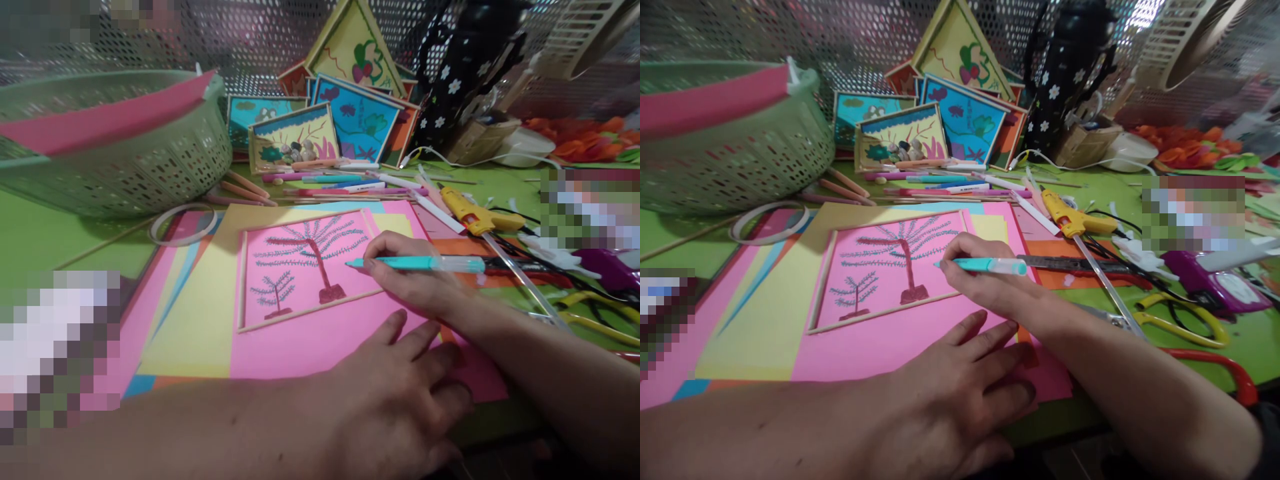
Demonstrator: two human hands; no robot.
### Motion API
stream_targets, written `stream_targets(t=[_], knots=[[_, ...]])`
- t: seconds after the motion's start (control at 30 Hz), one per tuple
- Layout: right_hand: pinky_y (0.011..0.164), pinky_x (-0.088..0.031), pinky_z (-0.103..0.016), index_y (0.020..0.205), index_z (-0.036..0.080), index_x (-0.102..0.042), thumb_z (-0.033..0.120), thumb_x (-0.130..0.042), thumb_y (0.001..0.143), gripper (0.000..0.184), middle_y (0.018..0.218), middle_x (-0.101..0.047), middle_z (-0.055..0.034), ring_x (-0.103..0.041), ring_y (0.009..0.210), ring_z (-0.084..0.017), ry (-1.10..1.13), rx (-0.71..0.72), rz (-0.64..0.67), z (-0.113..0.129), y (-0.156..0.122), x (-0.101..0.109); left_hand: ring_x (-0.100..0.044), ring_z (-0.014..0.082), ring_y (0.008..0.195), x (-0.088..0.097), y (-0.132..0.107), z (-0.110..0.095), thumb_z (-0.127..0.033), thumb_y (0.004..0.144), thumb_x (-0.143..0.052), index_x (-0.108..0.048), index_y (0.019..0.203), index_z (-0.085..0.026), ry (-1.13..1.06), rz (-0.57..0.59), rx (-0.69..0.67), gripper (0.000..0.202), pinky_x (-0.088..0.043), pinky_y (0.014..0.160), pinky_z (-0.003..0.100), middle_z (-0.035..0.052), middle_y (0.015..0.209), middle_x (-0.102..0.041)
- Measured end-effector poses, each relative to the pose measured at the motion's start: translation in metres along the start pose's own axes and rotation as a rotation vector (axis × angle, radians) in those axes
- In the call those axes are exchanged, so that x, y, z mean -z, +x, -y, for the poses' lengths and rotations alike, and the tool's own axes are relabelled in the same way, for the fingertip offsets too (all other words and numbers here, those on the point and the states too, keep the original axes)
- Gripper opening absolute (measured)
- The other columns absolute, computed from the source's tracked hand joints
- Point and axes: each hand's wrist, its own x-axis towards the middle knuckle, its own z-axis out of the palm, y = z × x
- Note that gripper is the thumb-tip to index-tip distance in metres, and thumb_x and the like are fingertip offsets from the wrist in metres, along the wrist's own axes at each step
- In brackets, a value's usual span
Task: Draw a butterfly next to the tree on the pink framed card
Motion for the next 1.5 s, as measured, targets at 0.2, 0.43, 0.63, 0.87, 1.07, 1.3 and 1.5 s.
stream_targets(t=[0.2, 0.43, 0.63, 0.87, 1.07, 1.3, 1.5], knots=[[0.053, -0.041, -0.023, 0.071, 0.02, -0.059, 0.025, -0.059, 0.079, 0.009, 0.065, -0.064, 0.0027, -0.054, 0.059, -0.011, 0.011, -0.005, -0.007, 0.0013, 0.0011, -0.0012, -0.041, 0.0302, 0.129, 0.0029, 0.0022, -0.0006, -0.04, 0.096, -0.048, -0.058, 0.118, -0.021, -0.003, 0.036, 0.007, 0.031, -0.032, 0.107, 0.052, 0.0056, 0.126, -0.058], [0.052, -0.04, -0.023, 0.07, 0.021, -0.059, 0.026, -0.058, 0.078, 0.009, 0.063, -0.063, 0.0028, -0.053, 0.057, -0.011, 0.0, -0.015, -0.006, 0.0018, 0.0017, -0.0005, -0.041, 0.0304, 0.129, 0.0022, 0.0014, -0.0005, -0.039, 0.096, -0.047, -0.058, 0.117, -0.021, 0.004, 0.029, 0.002, 0.03, -0.033, 0.106, 0.051, 0.0059, 0.128, -0.058], [0.053, -0.04, -0.023, 0.071, 0.021, -0.06, 0.025, -0.058, 0.078, 0.009, 0.064, -0.063, 0.0023, -0.053, 0.059, -0.012, -0.008, -0.025, -0.004, 0.0007, 0.0016, -0.001, -0.04, 0.0301, 0.129, 0.0039, 0.0032, -0.0001, -0.04, 0.095, -0.05, -0.057, 0.118, -0.021, 0.003, 0.05, 0.01, 0.031, -0.033, 0.106, 0.052, 0.0056, 0.128, -0.057], [0.053, -0.039, -0.023, 0.069, 0.021, -0.059, 0.024, -0.057, 0.077, 0.009, 0.064, -0.062, 0.0023, -0.053, 0.059, -0.011, -0.014, -0.011, -0.012, 0.0012, 0.0016, -0.0005, -0.04, 0.03, 0.129, 0.0029, 0.0014, -0.0004, -0.04, 0.096, -0.049, -0.057, 0.117, -0.021, 0.016, 0.024, 0.0, 0.03, -0.034, 0.105, 0.051, 0.0047, 0.127, -0.058], [0.053, -0.039, -0.023, 0.07, 0.021, -0.059, 0.027, -0.057, 0.077, 0.009, 0.064, -0.063, 0.0025, -0.054, 0.059, -0.012, -0.028, -0.04, -0.015, 0.0011, 0.0017, -0.0013, -0.04, 0.0304, 0.129, 0.0024, 0.0004, -0.0003, -0.04, 0.096, -0.049, -0.057, 0.118, -0.021, 0.016, 0.024, -0.001, 0.031, -0.033, 0.106, 0.051, 0.005, 0.127, -0.058], [0.052, -0.039, -0.024, 0.069, 0.021, -0.057, 0.027, -0.055, 0.076, 0.009, 0.062, -0.062, 0.0019, -0.052, 0.057, -0.012, -0.031, -0.038, -0.013, 0.0039, 0.0018, 0.0007, -0.042, 0.0301, 0.128, 0.0012, 0.0003, -0.0013, -0.041, 0.096, -0.048, -0.058, 0.117, -0.021, 0.015, 0.011, -0.001, 0.031, -0.033, 0.105, 0.051, 0.0054, 0.126, -0.059], [0.052, -0.039, -0.023, 0.069, 0.021, -0.056, 0.027, -0.054, 0.076, 0.01, 0.063, -0.063, 0.002, -0.053, 0.058, -0.012, -0.029, -0.014, -0.02, 0.0027, 0.0015, 0.0002, -0.042, 0.0294, 0.127, 0.0034, 0.0011, -0.0007, -0.041, 0.095, -0.051, -0.058, 0.117, -0.021, 0.015, 0.019, 0.0, 0.031, -0.035, 0.104, 0.047, 0.0046, 0.128, -0.057]])
